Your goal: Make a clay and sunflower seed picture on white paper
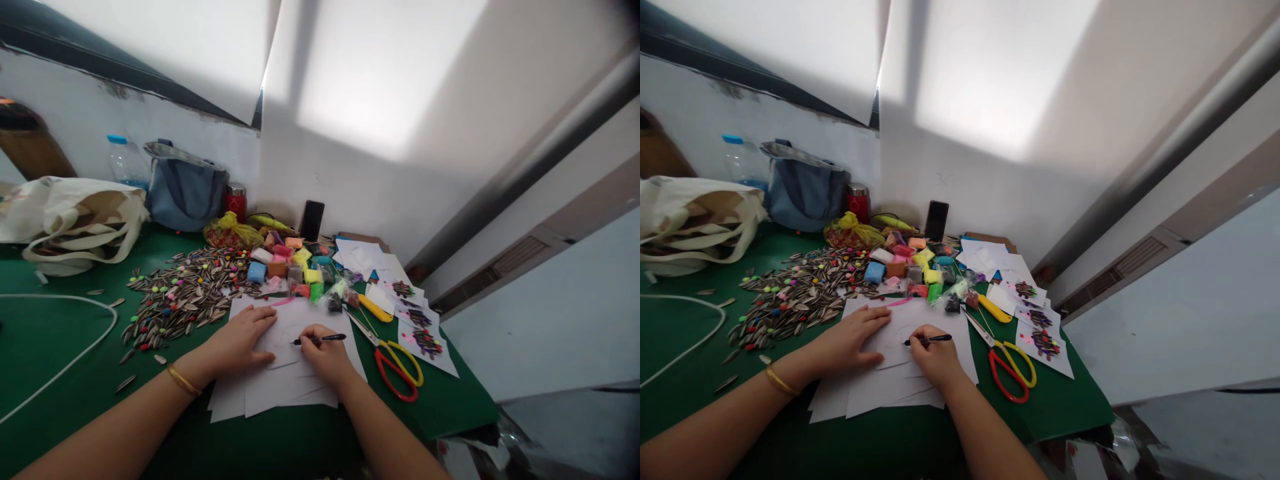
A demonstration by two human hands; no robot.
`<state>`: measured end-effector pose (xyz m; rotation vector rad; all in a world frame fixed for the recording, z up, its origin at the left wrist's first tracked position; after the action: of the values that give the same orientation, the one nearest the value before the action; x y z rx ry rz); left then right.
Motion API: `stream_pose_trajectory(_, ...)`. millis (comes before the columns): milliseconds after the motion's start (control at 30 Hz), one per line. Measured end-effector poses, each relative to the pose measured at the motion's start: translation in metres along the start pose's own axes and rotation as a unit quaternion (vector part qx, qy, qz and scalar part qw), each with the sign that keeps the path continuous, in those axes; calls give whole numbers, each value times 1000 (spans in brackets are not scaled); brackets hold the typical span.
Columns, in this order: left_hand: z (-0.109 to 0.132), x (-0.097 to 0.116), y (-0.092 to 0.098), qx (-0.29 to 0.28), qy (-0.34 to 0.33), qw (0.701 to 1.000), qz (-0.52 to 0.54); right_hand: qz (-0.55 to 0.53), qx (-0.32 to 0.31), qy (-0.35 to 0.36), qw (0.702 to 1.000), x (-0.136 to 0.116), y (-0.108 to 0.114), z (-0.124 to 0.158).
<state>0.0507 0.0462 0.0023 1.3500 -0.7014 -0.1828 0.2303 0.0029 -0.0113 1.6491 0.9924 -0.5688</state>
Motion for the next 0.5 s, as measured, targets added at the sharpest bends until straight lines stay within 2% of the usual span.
stream_pose_trajectory(233, -1, -3, -4, 5, 0, 1000, 3, 11, -19, -4, 1000, -2, -3, 0)
stream_pose_trajectory(500, 0, -1, -2, 5, -4, 1000, 8, 50, 4, -34, 998, 8, 4, 0)
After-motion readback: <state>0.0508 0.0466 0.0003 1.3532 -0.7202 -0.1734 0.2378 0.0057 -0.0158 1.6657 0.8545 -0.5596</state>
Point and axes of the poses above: each hand's wrist, its own z-axis away from the middle knuckle, its own y-axis out of the back of the hand, x = y × z, the point moved 7 cm from there along -z, towards the middle knuckle, and after that the axes turned 13 degrees about y, right-handed, at the moved point
